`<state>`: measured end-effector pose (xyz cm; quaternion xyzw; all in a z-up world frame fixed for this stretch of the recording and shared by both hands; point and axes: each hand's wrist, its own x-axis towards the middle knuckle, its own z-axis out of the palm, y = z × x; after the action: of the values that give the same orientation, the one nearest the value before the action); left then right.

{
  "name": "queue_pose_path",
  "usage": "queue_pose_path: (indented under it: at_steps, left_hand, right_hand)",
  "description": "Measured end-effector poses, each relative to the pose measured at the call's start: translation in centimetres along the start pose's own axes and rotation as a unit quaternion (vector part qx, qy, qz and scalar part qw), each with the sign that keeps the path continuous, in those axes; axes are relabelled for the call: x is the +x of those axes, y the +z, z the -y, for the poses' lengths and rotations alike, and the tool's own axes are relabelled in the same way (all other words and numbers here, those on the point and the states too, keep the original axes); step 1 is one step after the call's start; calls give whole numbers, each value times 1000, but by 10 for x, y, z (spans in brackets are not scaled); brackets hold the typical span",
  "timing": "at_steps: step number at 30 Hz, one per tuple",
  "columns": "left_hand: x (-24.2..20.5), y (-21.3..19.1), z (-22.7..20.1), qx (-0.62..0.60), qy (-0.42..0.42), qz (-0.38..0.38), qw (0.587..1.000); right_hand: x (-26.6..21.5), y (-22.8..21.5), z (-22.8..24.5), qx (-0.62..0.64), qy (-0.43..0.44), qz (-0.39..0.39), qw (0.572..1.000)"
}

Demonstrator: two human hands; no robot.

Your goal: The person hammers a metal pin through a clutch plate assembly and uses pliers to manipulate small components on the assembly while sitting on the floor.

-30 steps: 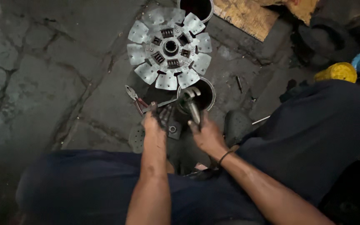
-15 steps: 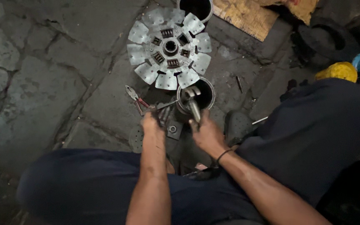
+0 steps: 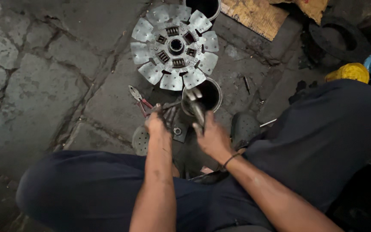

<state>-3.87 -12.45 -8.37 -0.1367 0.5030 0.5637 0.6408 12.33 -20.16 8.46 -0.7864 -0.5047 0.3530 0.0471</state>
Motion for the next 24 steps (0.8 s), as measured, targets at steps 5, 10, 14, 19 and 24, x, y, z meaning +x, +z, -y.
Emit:
queue_pose_path:
  at_steps: [5, 10, 14, 19, 24]
  left_hand:
    - [-16, 14, -5, 6, 9, -12, 1000]
    - [-28, 24, -8, 16, 9, -28, 999]
    - [-29, 23, -6, 23, 22, -36, 999]
    - [-16, 19, -3, 15, -5, -45, 999]
    - [-7, 10, -4, -7, 8, 18, 1000]
  right_hand:
    - [3, 0, -7, 37, -10, -63, 997]
    - [3, -1, -8, 62, 18, -72, 995]
    - [-10, -5, -6, 106, -193, -227, 949]
    - [-7, -7, 5, 9, -80, -47, 996]
    - [-8, -7, 7, 65, -61, -73, 993]
